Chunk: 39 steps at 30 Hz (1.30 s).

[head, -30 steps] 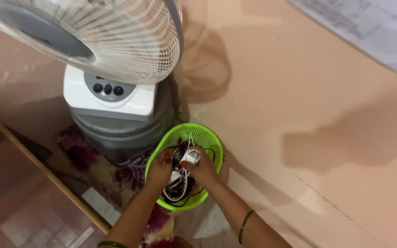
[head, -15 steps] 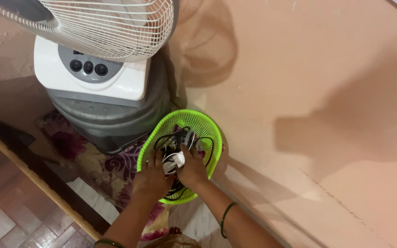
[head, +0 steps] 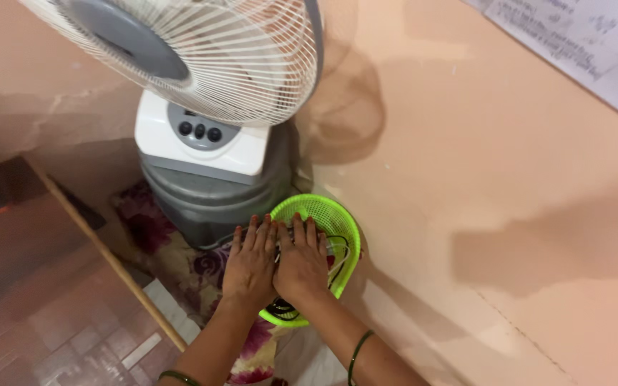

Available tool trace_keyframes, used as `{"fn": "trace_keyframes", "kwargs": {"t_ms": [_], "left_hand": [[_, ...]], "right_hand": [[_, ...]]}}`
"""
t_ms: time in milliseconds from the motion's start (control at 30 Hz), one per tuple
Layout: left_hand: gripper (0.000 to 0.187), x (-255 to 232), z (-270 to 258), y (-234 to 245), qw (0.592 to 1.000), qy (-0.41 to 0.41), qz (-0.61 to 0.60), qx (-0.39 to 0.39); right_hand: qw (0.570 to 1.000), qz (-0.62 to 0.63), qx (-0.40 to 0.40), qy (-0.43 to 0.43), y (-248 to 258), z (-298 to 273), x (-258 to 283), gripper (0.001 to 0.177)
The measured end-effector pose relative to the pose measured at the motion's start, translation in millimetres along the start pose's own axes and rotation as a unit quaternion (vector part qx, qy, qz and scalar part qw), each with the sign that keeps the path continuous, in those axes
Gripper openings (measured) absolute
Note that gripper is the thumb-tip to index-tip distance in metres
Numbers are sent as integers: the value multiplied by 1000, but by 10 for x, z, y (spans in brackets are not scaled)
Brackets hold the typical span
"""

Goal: The person unplugs and wraps several charging cables and power adapters by hand, places them into a green basket, folds a piece of blue floral clothing, and smooths a pillow on a chair before storing the basket on a desk shelf.

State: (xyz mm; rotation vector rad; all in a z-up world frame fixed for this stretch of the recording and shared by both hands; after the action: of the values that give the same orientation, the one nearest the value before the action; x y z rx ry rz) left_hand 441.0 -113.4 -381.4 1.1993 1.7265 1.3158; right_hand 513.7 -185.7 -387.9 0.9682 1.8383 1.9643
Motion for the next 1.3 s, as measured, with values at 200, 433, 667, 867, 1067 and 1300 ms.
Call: {"fn": "trace_keyframes", "kwargs": {"t_ms": [200, 433, 667, 867, 1067, 1300], "left_hand": [[89, 222, -242, 331, 997, 37, 28, -61], [88, 765, -730, 661, 984, 105, 33, -142], [79, 1480, -1476, 985, 939, 165, 63, -296], [80, 2217, -2607, 1181, 918, 235, 44, -317], [86, 2900, -3922, 1290, 876, 311, 61, -363], [91, 3656, -5062, 1491, 826, 386, 79, -404]], "right_hand": [[999, -5, 48, 18, 429, 8, 386, 80], [994, 7, 4, 109, 793, -15, 1160, 80], [981, 16, -31, 189, 1178, -177, 2171, 74], [954, 10, -56, 293, 1347, -582, 3357, 81], [910, 59, -82, 403, 1437, -1093, 4587, 78], [843, 110, -119, 513, 1610, -1493, 5780, 79]]}}
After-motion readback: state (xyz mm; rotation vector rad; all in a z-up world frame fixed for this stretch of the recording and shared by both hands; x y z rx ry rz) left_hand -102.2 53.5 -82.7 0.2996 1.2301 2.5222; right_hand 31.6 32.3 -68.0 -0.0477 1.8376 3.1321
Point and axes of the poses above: each hand's wrist, its own z-axis towards the middle knuckle, its own y-axis out of the back of the hand, x = y × z, the point moved 2 cm from there along z, towards the middle knuckle, and after that the axes turned 2 degrees about -x, right-handed, at the moved point
